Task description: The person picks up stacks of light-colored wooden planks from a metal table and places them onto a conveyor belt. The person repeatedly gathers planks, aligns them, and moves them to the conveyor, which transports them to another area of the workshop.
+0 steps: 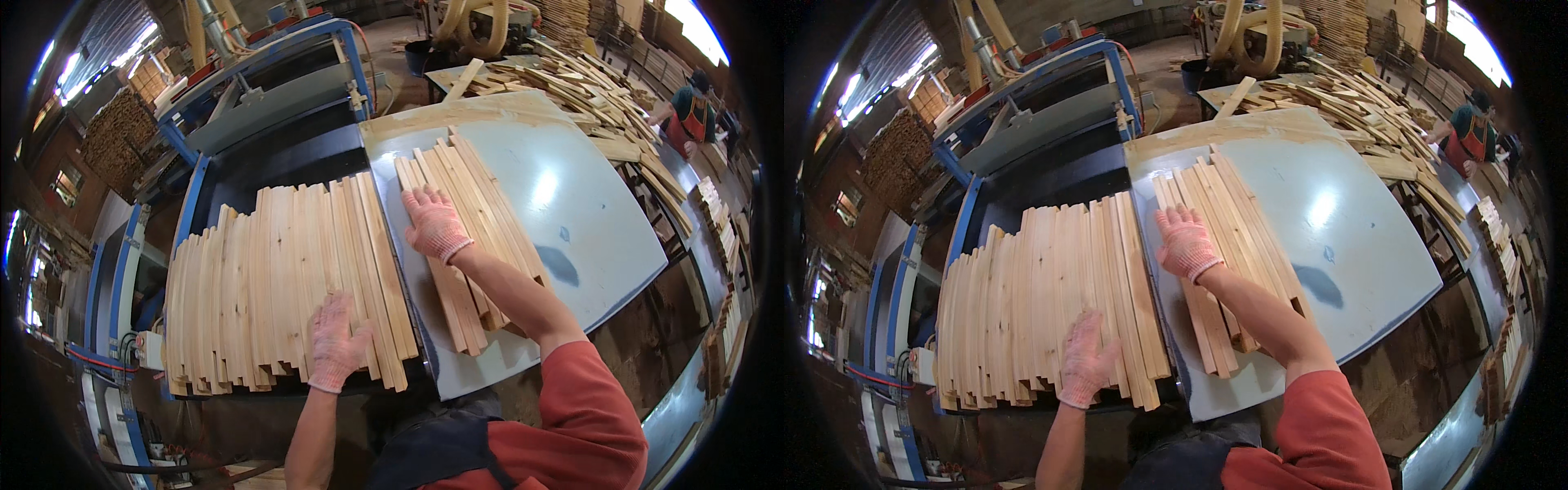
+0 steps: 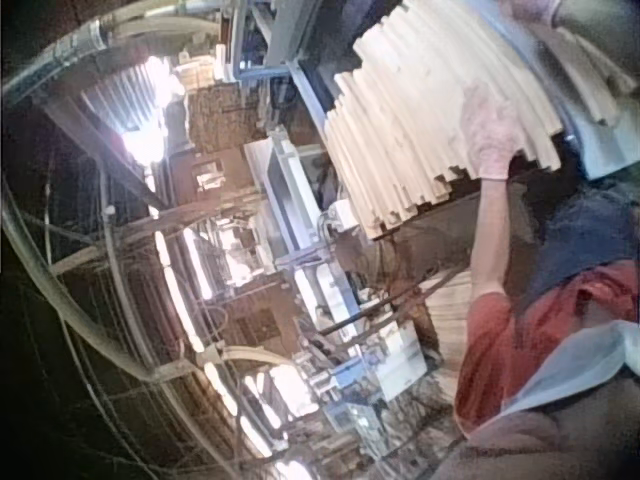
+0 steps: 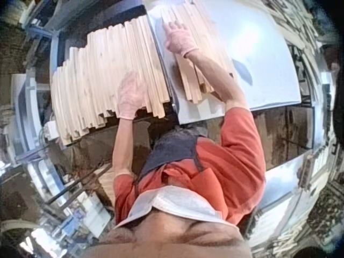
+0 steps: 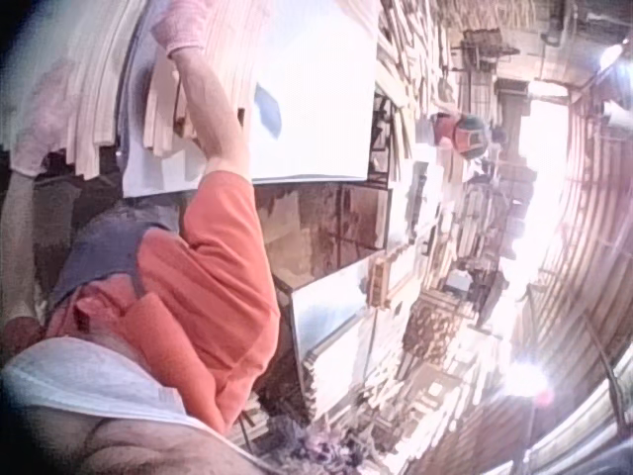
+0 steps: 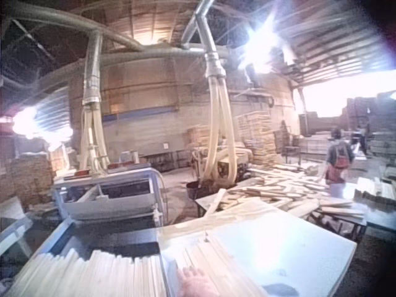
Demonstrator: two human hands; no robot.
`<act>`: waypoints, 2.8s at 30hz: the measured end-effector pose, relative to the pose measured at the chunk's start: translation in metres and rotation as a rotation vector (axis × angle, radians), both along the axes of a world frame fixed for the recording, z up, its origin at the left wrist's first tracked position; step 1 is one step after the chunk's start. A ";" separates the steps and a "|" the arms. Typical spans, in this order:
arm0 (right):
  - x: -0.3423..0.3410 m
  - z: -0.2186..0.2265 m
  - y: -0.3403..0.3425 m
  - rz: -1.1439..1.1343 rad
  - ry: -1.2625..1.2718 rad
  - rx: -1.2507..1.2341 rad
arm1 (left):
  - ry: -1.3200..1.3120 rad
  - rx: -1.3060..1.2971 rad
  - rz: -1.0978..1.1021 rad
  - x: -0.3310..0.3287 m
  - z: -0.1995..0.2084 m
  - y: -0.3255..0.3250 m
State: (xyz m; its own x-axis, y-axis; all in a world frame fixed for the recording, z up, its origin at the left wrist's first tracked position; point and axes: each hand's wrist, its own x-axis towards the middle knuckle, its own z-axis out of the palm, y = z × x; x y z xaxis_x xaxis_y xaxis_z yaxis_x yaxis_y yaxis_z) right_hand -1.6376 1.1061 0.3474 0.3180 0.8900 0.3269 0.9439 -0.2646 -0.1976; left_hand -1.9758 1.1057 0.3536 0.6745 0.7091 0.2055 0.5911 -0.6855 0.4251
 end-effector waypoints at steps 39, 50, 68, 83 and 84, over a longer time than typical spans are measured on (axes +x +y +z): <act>-0.134 -0.063 0.006 -0.140 1.375 0.340 | -0.009 0.172 0.827 -0.556 0.078 0.216; -0.128 -0.067 0.006 -0.276 1.137 0.314 | -0.616 -1.339 0.636 -0.458 -0.224 -0.026; -0.154 -0.087 -0.005 -0.308 0.536 0.118 | -0.033 -0.968 0.880 -0.447 -0.381 -0.115; -0.127 -0.105 0.008 -0.342 0.348 0.280 | -0.047 -0.973 0.883 -0.413 -0.408 -0.137; -0.131 -0.105 0.012 -0.320 0.345 0.293 | -0.042 -0.982 0.883 -0.407 -0.402 -0.138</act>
State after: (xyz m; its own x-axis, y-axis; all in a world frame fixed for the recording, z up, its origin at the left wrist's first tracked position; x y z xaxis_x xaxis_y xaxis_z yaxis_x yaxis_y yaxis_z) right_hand -1.7685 1.1176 0.2421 0.6902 0.6186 0.3754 0.6927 -0.4150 -0.5898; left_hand -2.3829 0.9676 -0.0485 -0.0825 0.7694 -0.6334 0.6518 0.5224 0.5497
